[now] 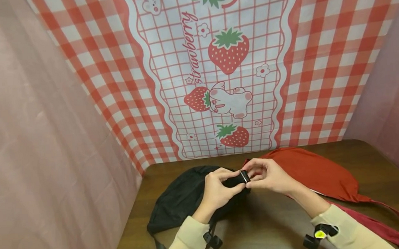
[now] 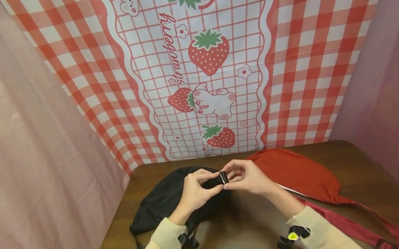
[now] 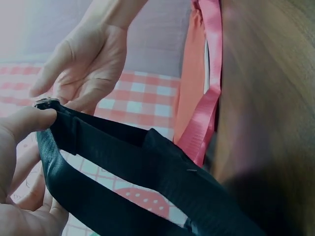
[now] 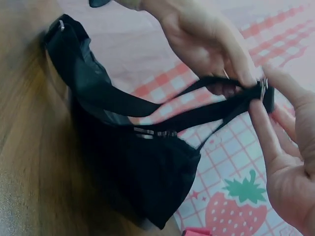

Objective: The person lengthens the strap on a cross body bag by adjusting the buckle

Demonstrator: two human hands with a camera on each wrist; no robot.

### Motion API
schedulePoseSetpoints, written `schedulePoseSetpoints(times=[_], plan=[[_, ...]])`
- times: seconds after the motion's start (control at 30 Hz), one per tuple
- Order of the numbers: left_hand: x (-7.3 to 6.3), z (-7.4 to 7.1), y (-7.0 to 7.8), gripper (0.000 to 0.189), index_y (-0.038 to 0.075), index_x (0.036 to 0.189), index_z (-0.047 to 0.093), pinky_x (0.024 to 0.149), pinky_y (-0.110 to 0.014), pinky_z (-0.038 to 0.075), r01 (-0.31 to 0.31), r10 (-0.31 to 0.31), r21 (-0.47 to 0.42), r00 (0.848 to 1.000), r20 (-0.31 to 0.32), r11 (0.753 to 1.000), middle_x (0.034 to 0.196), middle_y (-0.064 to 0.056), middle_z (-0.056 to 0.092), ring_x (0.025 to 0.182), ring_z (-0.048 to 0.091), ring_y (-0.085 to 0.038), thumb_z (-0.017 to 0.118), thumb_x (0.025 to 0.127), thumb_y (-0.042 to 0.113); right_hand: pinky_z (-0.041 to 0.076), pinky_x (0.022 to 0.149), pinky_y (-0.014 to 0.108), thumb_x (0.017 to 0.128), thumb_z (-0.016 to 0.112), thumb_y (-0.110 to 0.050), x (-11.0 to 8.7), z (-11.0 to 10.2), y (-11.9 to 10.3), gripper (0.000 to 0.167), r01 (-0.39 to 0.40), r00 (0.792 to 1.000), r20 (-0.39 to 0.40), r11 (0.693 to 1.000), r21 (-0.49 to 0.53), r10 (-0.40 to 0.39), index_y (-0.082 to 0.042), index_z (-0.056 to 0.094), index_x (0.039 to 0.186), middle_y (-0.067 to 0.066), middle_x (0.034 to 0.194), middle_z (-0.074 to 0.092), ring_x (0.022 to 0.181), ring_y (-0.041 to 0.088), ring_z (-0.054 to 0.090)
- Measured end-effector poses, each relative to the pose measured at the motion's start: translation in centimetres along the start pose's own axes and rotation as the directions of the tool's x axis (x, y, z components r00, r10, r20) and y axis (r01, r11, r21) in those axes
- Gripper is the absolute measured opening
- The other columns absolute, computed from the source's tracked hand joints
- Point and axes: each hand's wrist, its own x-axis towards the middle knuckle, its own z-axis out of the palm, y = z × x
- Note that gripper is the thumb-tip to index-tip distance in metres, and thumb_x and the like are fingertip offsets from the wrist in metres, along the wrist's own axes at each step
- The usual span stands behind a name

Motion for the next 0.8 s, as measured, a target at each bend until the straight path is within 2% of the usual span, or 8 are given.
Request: schedulePoseSetpoints(times=[0.13, 0.27, 0.4, 0.53, 0.7, 0.8], plan=[[-0.2, 0.0, 0.0, 0.044, 0.009, 0.122, 0.081, 0.099, -0.028, 0.060, 0.053, -0.051, -0.069, 0.998, 0.023, 0.996, 0.107, -0.006, 0.078, 0.103, 0.073, -0.019, 0.095, 0.081, 0.017, 0.066, 0.084, 0.030, 0.095, 0.076, 0.003, -0.3, -0.5, 0.2, 0.037, 0.002, 1.000, 0.030, 0.999, 0.046, -0.004, 0.012, 0.064, 0.129, -0.004, 0.116, 0.075, 0.100, 0.013, 0.077], [-0.2, 0.5, -0.1, 0.054, 0.009, 0.128, 0.079, 0.097, -0.026, 0.061, 0.069, -0.068, -0.131, 0.998, 0.017, 0.989, 0.111, -0.006, 0.077, 0.105, 0.073, -0.020, 0.098, 0.078, 0.019, 0.066, 0.083, 0.031, 0.095, 0.076, 0.004, -0.2, -0.4, 0.4, 0.036, 0.010, 1.000, 0.016, 0.999, 0.042, -0.011, 0.012, 0.064, 0.128, -0.005, 0.118, 0.074, 0.101, 0.012, 0.077], [0.0, 1.1, -0.4, 0.049, 0.012, 0.125, 0.081, 0.092, -0.026, 0.063, 0.067, -0.071, -0.141, 0.997, -0.021, 0.988, 0.111, -0.004, 0.079, 0.105, 0.073, -0.019, 0.097, 0.079, 0.022, 0.066, 0.084, 0.031, 0.096, 0.075, 0.003, -0.2, -0.1, 0.5, 0.036, 0.008, 1.000, 0.028, 0.999, 0.052, -0.010, 0.012, 0.063, 0.129, -0.003, 0.121, 0.072, 0.103, 0.012, 0.077], [0.0, 1.3, -0.9, 0.044, 0.014, 0.123, 0.082, 0.092, -0.027, 0.063, 0.055, -0.061, -0.150, 0.997, -0.036, 0.987, 0.113, -0.004, 0.080, 0.104, 0.074, -0.018, 0.095, 0.082, 0.021, 0.065, 0.086, 0.027, 0.099, 0.072, 0.002, -0.3, 0.1, 0.5, 0.036, 0.001, 1.000, 0.026, 0.999, 0.046, -0.002, 0.012, 0.061, 0.132, -0.002, 0.122, 0.069, 0.106, 0.010, 0.076], [-0.1, 1.1, -1.5, 0.043, 0.012, 0.126, 0.080, 0.094, -0.033, 0.064, 0.048, -0.061, -0.212, 0.997, -0.057, 0.976, 0.117, -0.007, 0.080, 0.105, 0.076, -0.023, 0.092, 0.085, 0.016, 0.063, 0.091, 0.024, 0.103, 0.069, -0.002, -0.4, 0.5, 0.3, 0.035, -0.005, 1.000, -0.015, 0.998, 0.057, 0.006, 0.010, 0.056, 0.133, 0.000, 0.122, 0.066, 0.110, 0.007, 0.074], [-0.1, 0.9, -1.5, 0.044, 0.012, 0.127, 0.080, 0.093, -0.034, 0.064, 0.039, -0.053, -0.197, 0.996, -0.069, 0.980, 0.117, -0.007, 0.081, 0.106, 0.077, -0.024, 0.092, 0.085, 0.017, 0.063, 0.091, 0.024, 0.103, 0.067, 0.000, -0.2, 0.7, 0.2, 0.035, 0.026, 0.999, -0.024, 0.998, 0.050, -0.025, 0.010, 0.054, 0.134, 0.005, 0.124, 0.065, 0.109, 0.008, 0.073]])
